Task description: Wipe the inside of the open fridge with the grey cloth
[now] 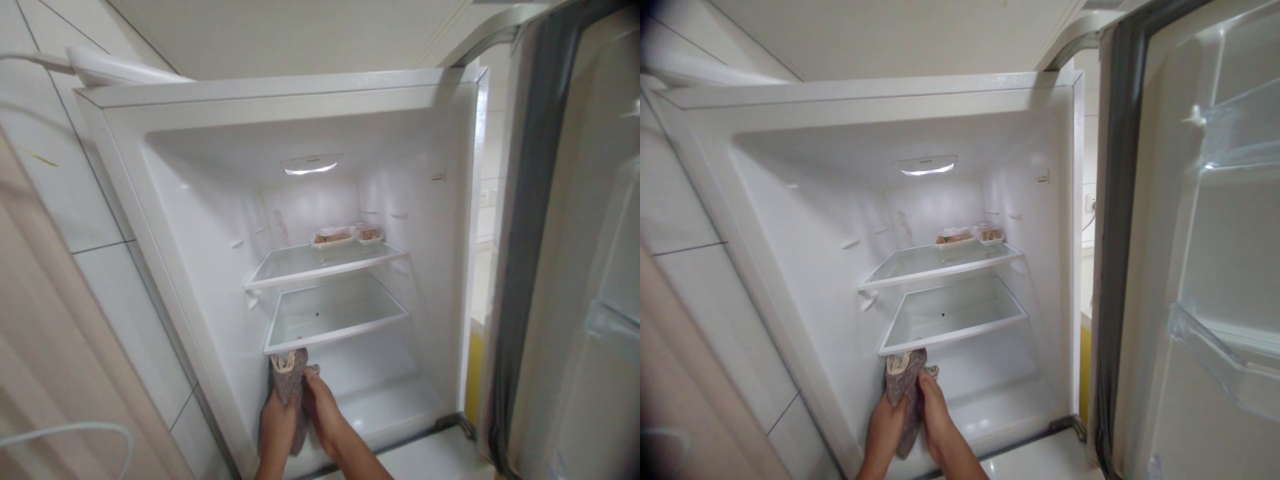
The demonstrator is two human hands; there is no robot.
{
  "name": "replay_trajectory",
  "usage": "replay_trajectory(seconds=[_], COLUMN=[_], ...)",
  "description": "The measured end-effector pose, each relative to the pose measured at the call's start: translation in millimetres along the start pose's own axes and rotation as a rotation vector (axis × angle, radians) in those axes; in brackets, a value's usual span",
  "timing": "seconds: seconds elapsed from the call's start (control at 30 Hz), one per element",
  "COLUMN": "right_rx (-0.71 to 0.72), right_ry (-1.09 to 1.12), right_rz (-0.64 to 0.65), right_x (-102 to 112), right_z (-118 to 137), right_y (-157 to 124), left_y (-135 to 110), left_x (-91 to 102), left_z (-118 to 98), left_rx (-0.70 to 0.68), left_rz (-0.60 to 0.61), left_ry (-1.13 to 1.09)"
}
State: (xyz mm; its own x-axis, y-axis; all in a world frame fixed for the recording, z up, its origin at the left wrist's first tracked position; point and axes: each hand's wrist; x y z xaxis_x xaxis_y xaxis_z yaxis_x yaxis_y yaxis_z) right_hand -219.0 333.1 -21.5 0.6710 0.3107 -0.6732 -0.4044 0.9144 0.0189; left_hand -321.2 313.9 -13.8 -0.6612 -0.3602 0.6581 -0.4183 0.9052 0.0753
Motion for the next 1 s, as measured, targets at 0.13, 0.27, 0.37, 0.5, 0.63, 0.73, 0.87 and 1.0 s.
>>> replay_trajectory(seconds=[0.13, 0.27, 0.37, 0.5, 0.63, 0.73, 0.87, 1.0], right_rx=[-0.128, -0.171, -0.109, -0.062, -0.09, -0.063, 0.055, 0.13], right_ry=[0.0, -0.067, -0.223, -0.337, -0.425, -0.544, -0.79, -1.03], right_rz=[0.057, 0.099, 0.176, 0.231, 0.239, 0.222, 0.011, -0.207], right_x=[7.7, -7.9, -23.5, -26.2, -12.9, 2.0, 45.1, 110.4], right_z=[9.4, 10.7, 12.0, 15.6, 21.6, 27.1, 37.5, 52.3], right_y=[-3.4, 5.4, 20.0, 43.7, 58.5, 60.5, 47.4, 16.1], left_y=[1.5, 0.1, -7.7, -23.8, -17.2, 6.9, 38.0, 48.2], left_x=[13.6, 11.9, 14.5, 17.7, 8.9, -1.7, -9.0, -12.9], left_z=[-10.9, -10.5, -3.9, -1.1, -11.7, -10.6, 11.3, 20.9], left_rx=[-0.269, -0.534, -0.725, -0.784, -0.623, -0.617, -0.563, -0.426], left_rz=[-0.092, -0.306, -0.515, -0.404, -0.171, -0.038, -0.001, -0.027], left_ry=[0.355, 0.571, 0.644, 0.707, 0.757, 0.68, 0.442, 0.33])
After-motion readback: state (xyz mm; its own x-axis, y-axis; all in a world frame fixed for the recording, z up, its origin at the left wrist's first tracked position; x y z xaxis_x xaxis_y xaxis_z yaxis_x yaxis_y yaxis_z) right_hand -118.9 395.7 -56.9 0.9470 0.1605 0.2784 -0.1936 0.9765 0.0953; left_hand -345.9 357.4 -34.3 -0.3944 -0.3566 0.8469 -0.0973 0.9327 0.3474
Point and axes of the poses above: each hand's wrist, its own y-axis towards the middle knuckle, its own x-axis out of the back of the hand, z = x × y, and after that the axes turned 3 degrees about z, right-handed
